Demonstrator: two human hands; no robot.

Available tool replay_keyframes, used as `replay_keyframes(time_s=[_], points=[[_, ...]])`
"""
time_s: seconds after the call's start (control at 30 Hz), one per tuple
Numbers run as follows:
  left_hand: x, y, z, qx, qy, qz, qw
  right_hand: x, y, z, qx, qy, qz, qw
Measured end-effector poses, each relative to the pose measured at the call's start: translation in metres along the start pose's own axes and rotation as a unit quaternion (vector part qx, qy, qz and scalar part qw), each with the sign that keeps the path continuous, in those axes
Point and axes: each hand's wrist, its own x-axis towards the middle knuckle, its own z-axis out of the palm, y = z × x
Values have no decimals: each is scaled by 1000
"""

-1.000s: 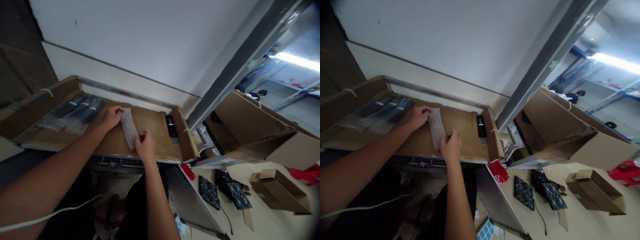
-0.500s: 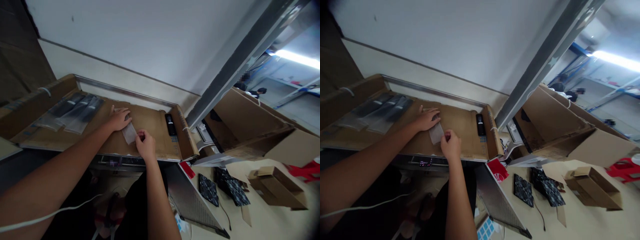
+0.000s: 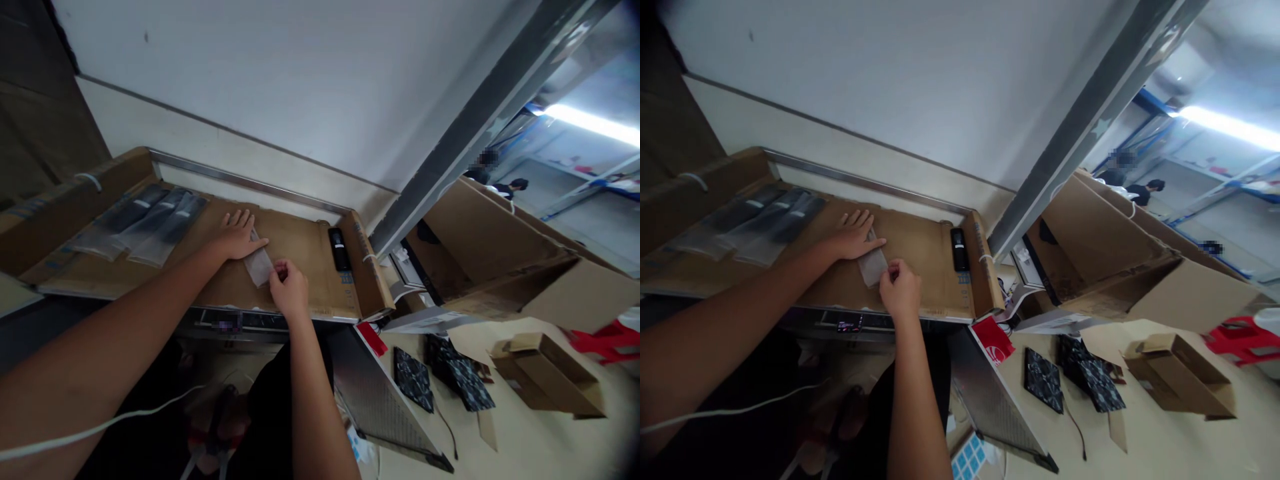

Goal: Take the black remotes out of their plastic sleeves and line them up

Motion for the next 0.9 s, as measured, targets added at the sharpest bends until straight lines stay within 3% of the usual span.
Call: replay_keyframes(time_s=[0.17,0.3,0.43,0.5,0.63,0.77,0.9], points=[[2,2,-9,9,-30,-9,999,0,-6,-1,-35,9,-1,999],[-4,21,-20,38,-33,2,999,0,-9,-3,-34,8,9,999],[-31,51,-10,21,-58,52,997,0,-11,-3,-21,28,36,999],[-43,58,-2,24,-44,79,996,1,-12,-4,-19,64,65,996],[-43,49,1,36,-27,96,994,0,-16,-5,-11,122,104,987],[-28,33,-11,26,-53,48,997,-1,-18,-5,-2,123,108,987],[-44,41,-6,7,-35,71,997,-1,-17,-4,15,141,99,985]])
